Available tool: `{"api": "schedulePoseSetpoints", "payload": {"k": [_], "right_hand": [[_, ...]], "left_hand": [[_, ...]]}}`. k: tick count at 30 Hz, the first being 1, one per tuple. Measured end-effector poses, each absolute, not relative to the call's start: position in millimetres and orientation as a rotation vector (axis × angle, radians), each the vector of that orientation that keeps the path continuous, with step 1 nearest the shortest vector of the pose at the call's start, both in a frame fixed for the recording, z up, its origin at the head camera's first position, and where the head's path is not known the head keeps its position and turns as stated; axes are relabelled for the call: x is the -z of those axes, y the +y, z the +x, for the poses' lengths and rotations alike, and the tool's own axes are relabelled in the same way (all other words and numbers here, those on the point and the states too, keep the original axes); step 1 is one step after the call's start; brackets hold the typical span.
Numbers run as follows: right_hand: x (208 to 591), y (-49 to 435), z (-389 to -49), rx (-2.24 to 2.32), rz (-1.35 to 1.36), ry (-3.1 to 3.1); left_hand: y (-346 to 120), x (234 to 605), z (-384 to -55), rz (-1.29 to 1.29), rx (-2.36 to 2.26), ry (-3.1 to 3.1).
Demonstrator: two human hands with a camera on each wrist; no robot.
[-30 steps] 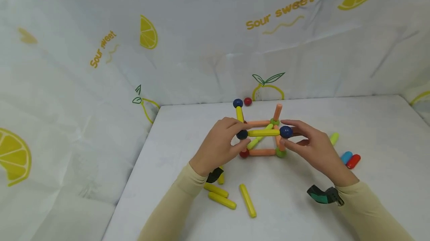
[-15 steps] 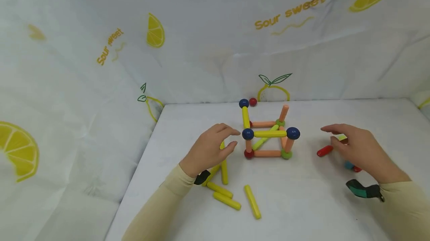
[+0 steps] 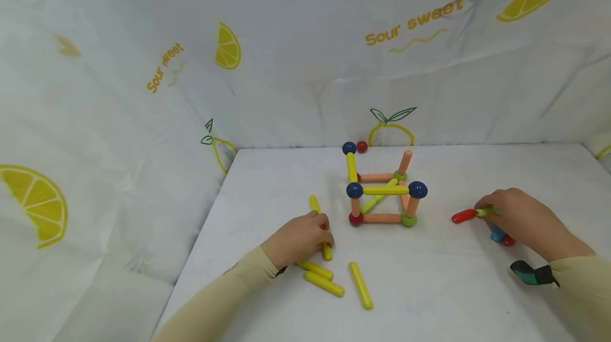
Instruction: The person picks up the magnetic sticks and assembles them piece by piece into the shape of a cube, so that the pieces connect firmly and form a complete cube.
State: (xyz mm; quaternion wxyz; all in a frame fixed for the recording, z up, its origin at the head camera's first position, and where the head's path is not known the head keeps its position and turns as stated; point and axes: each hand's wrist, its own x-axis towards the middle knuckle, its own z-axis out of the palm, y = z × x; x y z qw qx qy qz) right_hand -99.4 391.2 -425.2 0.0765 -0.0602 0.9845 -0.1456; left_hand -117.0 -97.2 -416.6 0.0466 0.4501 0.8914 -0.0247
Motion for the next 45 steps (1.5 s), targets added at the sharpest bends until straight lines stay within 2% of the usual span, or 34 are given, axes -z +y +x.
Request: {"api": "schedulePoseSetpoints", "payload": {"k": [5, 11, 16, 23, 36, 40, 45], "right_hand": [[416, 381, -77, 0.553, -0.141, 2.986], [404, 336, -54, 0.786, -0.252, 3.043], [399, 289, -46, 0.885, -0.457, 3.025], [397, 243, -51, 1.014, -0.557, 2.854], [397, 231, -56, 1.088, -0.625, 2.779], [400, 234, -57, 1.054, -0.634, 2.795], [405, 239, -61, 0.971, -0.542, 2.832]], "left_hand": [[-98, 421, -121, 1.226, -0.162, 2.684], [-105, 422, -128, 0.969, -0.618, 2.624], [-99, 418, -119, 1.047, -1.036, 2.472], [-54, 402, -97, 1.197, -1.434, 2.26], [-33, 409, -91, 1.167, -1.58, 2.23], [-27, 415, -89, 1.016, -1.611, 2.198], [-7, 419, -92, 0.686, -1.684, 2.048]]}}
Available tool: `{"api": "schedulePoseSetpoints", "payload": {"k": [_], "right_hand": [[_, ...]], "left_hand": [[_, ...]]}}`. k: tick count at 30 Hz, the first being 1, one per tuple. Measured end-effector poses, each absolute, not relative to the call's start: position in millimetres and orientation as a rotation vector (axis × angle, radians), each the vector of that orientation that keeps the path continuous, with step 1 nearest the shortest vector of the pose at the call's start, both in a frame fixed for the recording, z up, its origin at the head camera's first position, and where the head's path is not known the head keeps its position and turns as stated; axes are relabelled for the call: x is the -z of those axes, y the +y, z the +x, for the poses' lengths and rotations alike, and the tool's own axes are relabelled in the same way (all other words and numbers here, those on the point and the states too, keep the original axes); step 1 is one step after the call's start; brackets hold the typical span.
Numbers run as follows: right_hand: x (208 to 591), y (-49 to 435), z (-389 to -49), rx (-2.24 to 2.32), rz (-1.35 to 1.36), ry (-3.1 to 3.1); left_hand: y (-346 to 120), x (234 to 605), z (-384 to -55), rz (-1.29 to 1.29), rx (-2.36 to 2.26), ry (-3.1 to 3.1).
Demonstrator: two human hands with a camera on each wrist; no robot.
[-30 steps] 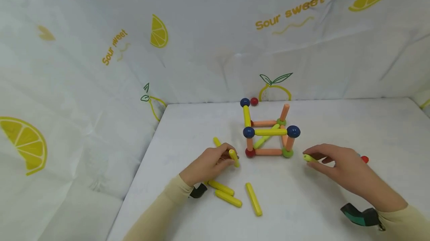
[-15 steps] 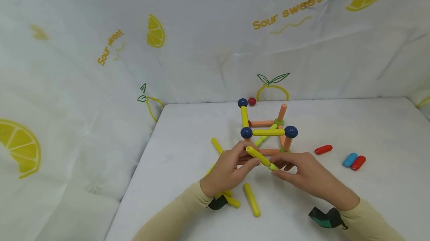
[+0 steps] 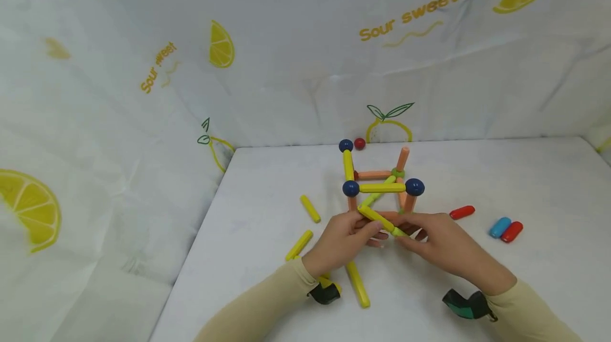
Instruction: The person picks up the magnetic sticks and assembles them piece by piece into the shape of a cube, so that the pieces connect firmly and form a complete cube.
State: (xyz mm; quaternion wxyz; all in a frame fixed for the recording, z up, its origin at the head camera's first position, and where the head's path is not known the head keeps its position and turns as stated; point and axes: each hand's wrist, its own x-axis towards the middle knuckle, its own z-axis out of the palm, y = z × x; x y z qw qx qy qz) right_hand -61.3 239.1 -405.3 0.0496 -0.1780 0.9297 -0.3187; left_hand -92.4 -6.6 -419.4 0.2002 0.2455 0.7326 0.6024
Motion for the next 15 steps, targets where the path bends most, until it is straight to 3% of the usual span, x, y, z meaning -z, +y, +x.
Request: {"api": "schedulePoseSetpoints", "payload": {"k": [6, 15], "right_hand": [[409, 247, -65, 0.953, -0.466, 2.852], [409, 282, -85, 0.913, -0.238, 2.882]], "left_hand": [[10, 420, -100, 0.344, -1.747, 2.032], [22, 420, -103, 0.219, -1.788, 2.146]]}}
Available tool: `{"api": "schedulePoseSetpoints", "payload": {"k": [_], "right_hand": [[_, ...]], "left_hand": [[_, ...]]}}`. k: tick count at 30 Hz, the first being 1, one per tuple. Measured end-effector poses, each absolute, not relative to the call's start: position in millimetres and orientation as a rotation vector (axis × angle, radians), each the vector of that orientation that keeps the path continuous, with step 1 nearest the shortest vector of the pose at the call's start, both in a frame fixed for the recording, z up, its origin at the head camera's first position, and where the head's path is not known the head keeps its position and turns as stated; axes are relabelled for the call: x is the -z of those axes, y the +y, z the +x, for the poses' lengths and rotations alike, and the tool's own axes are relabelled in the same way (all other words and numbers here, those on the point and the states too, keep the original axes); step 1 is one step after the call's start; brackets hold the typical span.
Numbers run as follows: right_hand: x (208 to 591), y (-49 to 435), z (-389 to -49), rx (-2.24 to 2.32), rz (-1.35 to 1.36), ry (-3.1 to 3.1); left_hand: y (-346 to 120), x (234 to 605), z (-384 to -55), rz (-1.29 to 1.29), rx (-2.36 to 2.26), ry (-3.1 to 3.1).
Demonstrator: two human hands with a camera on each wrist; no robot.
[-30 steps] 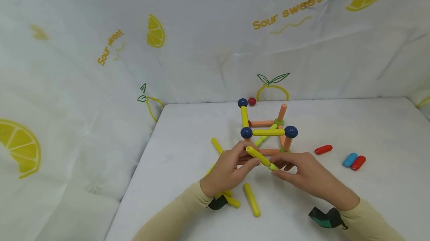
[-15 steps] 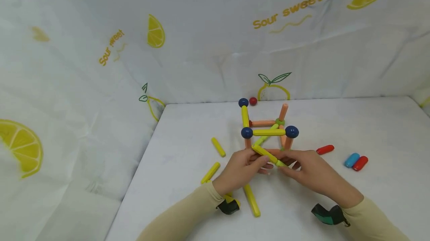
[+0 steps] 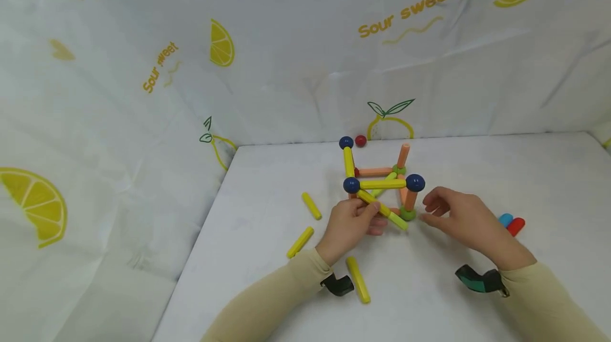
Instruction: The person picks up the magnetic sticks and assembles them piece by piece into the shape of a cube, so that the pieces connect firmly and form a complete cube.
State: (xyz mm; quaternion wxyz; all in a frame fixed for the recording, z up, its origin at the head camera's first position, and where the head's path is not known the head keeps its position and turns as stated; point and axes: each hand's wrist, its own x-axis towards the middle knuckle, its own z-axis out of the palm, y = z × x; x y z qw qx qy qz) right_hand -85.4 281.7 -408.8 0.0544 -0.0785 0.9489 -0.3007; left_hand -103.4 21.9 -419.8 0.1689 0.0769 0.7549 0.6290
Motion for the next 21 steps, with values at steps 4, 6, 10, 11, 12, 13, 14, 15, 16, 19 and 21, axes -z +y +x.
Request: {"api": "schedulePoseSetpoints", "payload": {"k": [4, 6, 10, 11, 12, 13, 14, 15, 16, 19, 21], "right_hand": [[416, 282, -97, 0.979, -0.254, 2.803], [421, 278, -101, 1.001, -0.282, 2.779], [430, 269, -104, 1.025, -0.281, 2.8], [431, 268, -104, 1.025, -0.27, 2.811], [432, 266, -104, 1.024, -0.254, 2.824], [433, 265, -103, 1.025, -0.24, 2.835], [434, 264, -103, 1.025, -0.227, 2.843], [435, 264, -103, 1.024, -0.214, 2.846], [436, 263, -102, 1.026, -0.203, 2.845], [437, 262, -100, 1.034, -0.186, 2.843], [438, 261, -99, 1.045, -0.178, 2.845]], "left_hand": [[27, 419, -104, 0.187, -1.822, 2.16], [28, 419, -104, 0.166, -1.832, 2.165], [30, 420, -104, 0.132, -1.852, 2.162], [30, 420, -104, 0.127, -1.86, 2.158], [30, 420, -103, 0.127, -1.868, 2.155], [31, 421, -103, 0.132, -1.876, 2.15], [31, 421, -103, 0.136, -1.886, 2.146], [31, 421, -103, 0.141, -1.896, 2.142], [31, 421, -102, 0.146, -1.905, 2.137], [31, 422, -101, 0.161, -1.928, 2.12], [32, 422, -100, 0.17, -1.936, 2.116]]}}
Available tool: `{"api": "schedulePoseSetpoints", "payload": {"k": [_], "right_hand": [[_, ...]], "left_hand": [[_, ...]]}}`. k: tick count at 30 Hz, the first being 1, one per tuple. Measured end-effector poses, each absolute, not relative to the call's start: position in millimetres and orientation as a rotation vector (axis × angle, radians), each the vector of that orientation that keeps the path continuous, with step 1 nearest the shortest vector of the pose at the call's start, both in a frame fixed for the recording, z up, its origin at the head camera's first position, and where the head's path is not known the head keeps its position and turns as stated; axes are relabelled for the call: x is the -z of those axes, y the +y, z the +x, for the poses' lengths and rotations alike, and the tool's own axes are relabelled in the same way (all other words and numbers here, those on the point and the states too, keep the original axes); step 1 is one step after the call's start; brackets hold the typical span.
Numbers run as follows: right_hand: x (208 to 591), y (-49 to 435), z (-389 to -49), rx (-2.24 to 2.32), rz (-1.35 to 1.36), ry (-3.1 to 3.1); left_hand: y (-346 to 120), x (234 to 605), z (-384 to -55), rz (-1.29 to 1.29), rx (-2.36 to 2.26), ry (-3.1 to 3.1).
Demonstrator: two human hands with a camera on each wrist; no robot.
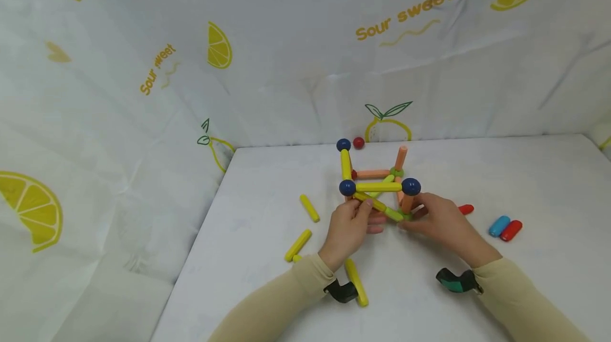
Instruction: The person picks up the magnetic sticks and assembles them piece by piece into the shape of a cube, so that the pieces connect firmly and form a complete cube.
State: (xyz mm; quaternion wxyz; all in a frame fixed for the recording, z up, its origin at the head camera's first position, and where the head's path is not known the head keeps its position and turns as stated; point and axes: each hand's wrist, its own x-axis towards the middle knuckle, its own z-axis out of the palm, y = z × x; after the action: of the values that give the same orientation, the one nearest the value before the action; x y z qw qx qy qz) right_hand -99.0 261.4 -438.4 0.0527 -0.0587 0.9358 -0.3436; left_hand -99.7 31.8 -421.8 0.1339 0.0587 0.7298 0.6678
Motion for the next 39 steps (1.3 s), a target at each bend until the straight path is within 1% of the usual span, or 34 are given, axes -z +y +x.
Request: {"api": "schedulePoseSetpoints", "payload": {"k": [14, 17, 21, 24, 29, 34, 39], "right_hand": [[437, 257, -101, 1.033, -0.183, 2.904], [434, 261, -104, 1.037, -0.205, 2.87], [428, 277, -107, 1.026, -0.236, 2.779], [422, 293, -119, 1.017, -0.201, 2.746], [419, 300, -160, 1.029, -0.161, 2.708], [425, 296, -189, 1.094, -0.226, 2.59], [427, 291, -195, 1.033, -0.219, 2.645]], "left_hand": [[31, 421, -100, 0.174, -1.869, 2.157], [23, 418, -99, 0.193, -1.754, 2.212], [-3, 414, -93, 0.263, -1.455, 2.394], [-21, 412, -97, 0.314, -1.208, 2.593], [-28, 418, -121, 0.285, -0.966, 2.723], [-24, 425, -139, 0.256, -0.929, 2.597], [-30, 417, -155, 0.245, -0.971, 2.52]]}}
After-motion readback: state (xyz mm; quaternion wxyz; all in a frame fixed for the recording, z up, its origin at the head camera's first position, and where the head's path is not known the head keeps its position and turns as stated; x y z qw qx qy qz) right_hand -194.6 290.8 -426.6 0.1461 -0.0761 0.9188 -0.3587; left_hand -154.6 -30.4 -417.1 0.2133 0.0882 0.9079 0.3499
